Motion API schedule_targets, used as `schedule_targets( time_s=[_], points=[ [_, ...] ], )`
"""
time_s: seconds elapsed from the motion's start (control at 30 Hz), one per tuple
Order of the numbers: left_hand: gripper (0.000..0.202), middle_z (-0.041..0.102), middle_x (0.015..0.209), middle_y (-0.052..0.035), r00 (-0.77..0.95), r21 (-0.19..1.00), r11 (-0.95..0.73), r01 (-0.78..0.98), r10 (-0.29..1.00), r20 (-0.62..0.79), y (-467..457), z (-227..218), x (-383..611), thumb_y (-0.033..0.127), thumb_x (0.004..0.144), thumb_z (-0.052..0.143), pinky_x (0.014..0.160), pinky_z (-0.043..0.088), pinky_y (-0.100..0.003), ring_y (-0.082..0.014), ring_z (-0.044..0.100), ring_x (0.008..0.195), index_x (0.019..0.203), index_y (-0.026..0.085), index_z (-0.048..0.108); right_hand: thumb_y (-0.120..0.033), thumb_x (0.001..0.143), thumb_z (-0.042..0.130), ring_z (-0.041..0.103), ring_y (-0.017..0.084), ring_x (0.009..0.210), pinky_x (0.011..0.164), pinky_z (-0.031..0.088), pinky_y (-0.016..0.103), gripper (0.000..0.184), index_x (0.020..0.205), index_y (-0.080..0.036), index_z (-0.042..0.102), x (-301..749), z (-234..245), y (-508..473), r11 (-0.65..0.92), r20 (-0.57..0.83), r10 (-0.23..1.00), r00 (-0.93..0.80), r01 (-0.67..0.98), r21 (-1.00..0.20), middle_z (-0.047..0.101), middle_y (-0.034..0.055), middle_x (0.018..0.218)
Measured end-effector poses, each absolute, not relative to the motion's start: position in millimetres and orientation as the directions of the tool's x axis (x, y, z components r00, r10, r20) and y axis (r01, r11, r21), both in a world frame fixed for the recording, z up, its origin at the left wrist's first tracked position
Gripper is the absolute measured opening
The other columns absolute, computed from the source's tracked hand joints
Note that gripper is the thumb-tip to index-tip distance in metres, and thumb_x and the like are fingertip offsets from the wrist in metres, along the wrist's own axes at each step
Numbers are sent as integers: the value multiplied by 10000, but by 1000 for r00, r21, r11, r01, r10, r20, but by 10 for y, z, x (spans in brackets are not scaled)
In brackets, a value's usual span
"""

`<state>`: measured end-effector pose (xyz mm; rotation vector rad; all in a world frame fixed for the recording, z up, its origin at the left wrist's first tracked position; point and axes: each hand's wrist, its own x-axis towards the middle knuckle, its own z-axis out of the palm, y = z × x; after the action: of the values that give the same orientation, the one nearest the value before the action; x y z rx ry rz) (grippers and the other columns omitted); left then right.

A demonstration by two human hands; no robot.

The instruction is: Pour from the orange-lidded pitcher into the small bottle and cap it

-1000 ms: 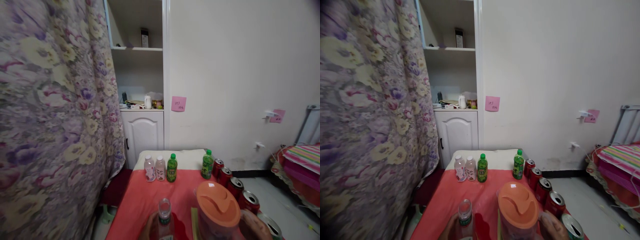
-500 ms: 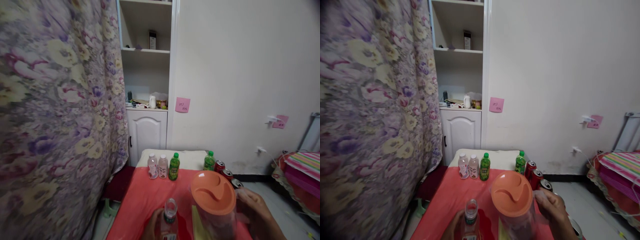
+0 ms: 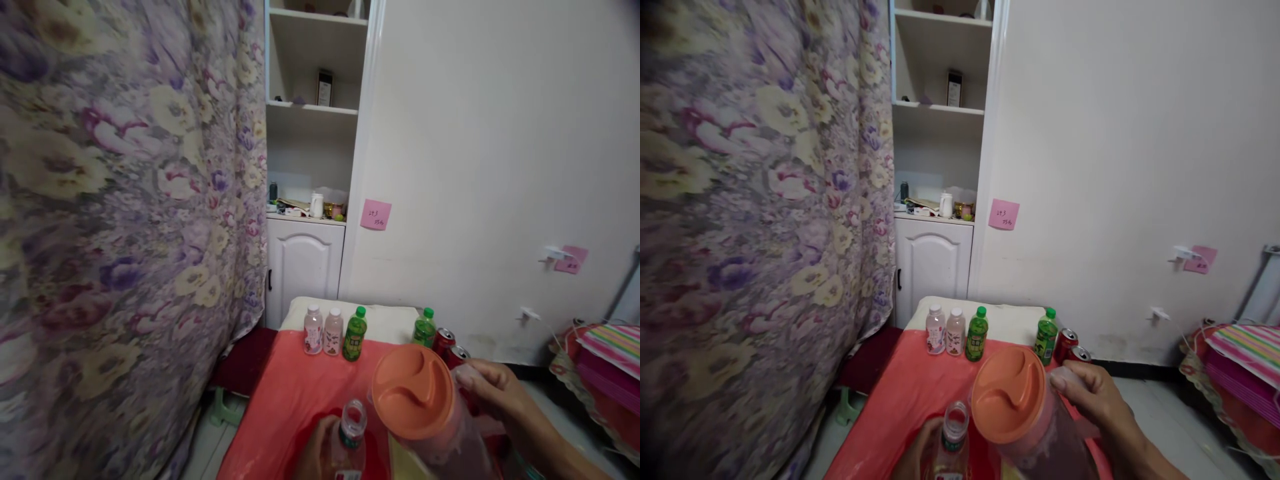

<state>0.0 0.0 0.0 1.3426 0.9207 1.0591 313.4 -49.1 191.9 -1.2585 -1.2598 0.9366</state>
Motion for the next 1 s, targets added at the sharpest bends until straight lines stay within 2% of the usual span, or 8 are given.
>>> schedule_targets(
  time_s=[0.13,0.23,0.3,0.47,0.8,1.0],
  points=[
    [749,689,1350,-144,298,999,-38,-39,953,48,-38,79,2,56,529,763,1063,509,-385,-348,633,1291,1230,221,557,-659,684,789,264,111,575,539,177,270,563,564,-219,459,3121,2034,-433,134,158,983,97,218,-967,319,-51,572],
    [759,674,1371,-170,292,999,-34,-14,956,37,-75,153,-3,45,540,773,1074,505,-373,-354,623,1310,1250,198,552,-670,679,791,292,111,576,559,199,279,568,570,-209,476,3138,2072,-375,137,155,987,40,289,-947,352,-57,564],
    [767,659,1388,-185,280,999,-34,-4,959,34,-100,196,0,36,537,770,1074,505,-370,-361,609,1326,1255,188,550,-670,701,778,298,110,573,564,201,287,561,591,-209,478,3146,2082,-340,135,139,990,-5,295,-946,365,-60,571],
    [740,695,1311,-151,307,1000,-22,-21,951,28,-144,241,27,49,559,766,1038,515,-371,-351,641,1274,1244,213,540,-671,724,763,263,104,565,556,179,297,571,595,-225,431,3100,2150,-316,135,120,990,-71,274,-952,332,-70,574],
    [696,696,1285,-141,333,996,-72,-50,939,85,-151,255,13,106,587,769,1013,523,-379,-344,657,1218,1239,214,553,-686,774,712,262,112,592,555,197,297,567,604,-228,425,3004,2402,-317,156,105,984,-142,427,-890,294,-68,613],
    [704,711,1290,-114,302,998,-64,3,951,60,-177,295,37,126,581,772,1002,529,-365,-337,651,1213,1250,230,575,-673,779,718,288,114,595,560,208,296,550,621,-224,443,2950,2504,-321,147,78,982,-170,445,-883,318,-66,622]
  ],
)
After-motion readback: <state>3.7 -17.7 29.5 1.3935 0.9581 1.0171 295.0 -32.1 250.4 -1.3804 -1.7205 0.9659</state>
